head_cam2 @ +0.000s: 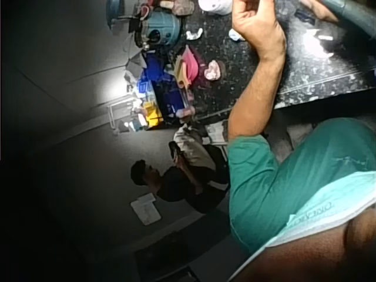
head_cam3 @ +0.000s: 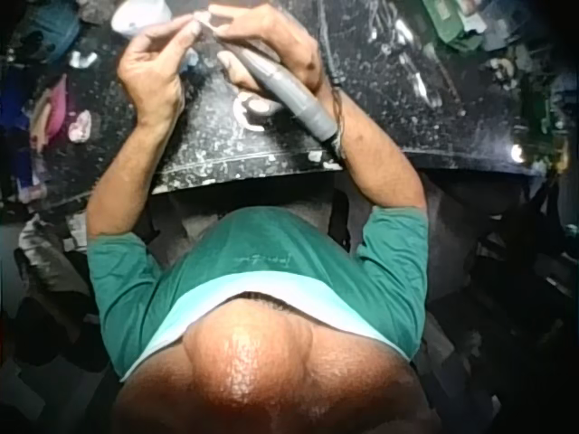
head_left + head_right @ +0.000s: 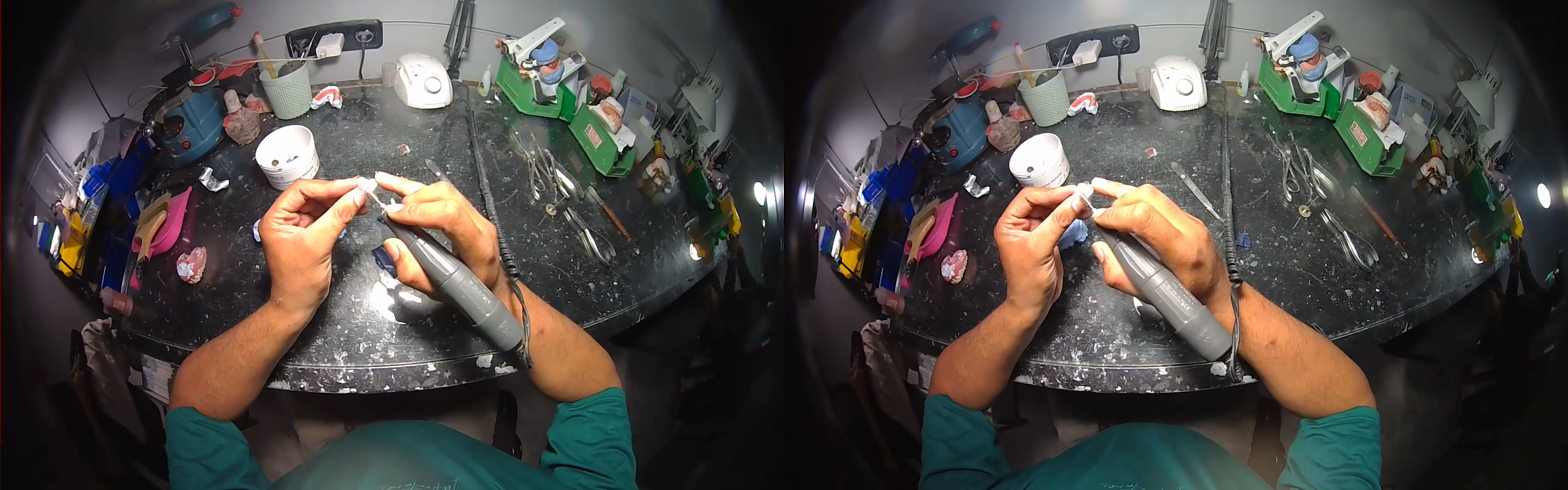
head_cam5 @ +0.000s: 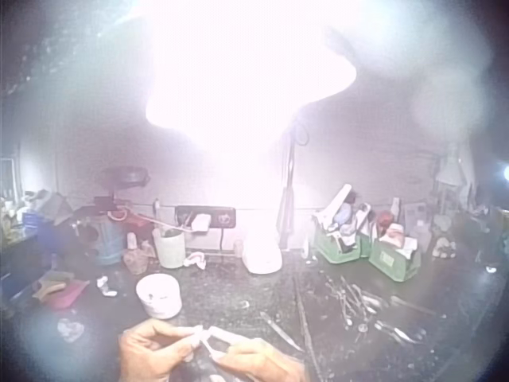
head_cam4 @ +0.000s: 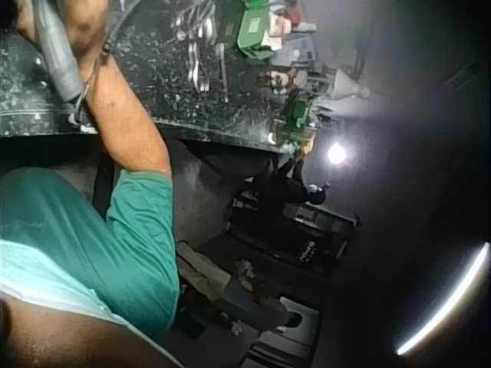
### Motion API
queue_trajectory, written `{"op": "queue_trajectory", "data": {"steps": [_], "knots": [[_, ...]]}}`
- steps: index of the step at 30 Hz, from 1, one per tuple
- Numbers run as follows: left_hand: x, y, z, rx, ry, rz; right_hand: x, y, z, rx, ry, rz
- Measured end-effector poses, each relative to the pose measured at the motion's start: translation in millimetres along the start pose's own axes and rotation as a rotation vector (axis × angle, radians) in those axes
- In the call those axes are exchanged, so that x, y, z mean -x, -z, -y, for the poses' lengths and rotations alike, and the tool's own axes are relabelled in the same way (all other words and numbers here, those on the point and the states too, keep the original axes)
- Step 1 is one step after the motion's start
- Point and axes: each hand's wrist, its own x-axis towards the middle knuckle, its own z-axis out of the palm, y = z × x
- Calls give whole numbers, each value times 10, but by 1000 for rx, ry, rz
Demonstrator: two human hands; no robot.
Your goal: The person uses a rotary grinding tool to shape and smooth a small white dental prosthesis. They hold the object with their left hand and apply the rotating bit with their right hand, working on various surfaces of the item. The person occasionally pauses to inspect the object before continuing the grinding process.
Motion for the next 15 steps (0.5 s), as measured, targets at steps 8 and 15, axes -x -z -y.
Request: {"op": "queue_trajectory", "data": {"steps": [8,15], "knots": [[-4,6,8,3,-2,2,13,-27,-6,-22,-50,-40],[-32,13,2,-2,21,3,11,-33,1,-81,-15,-100]]}}
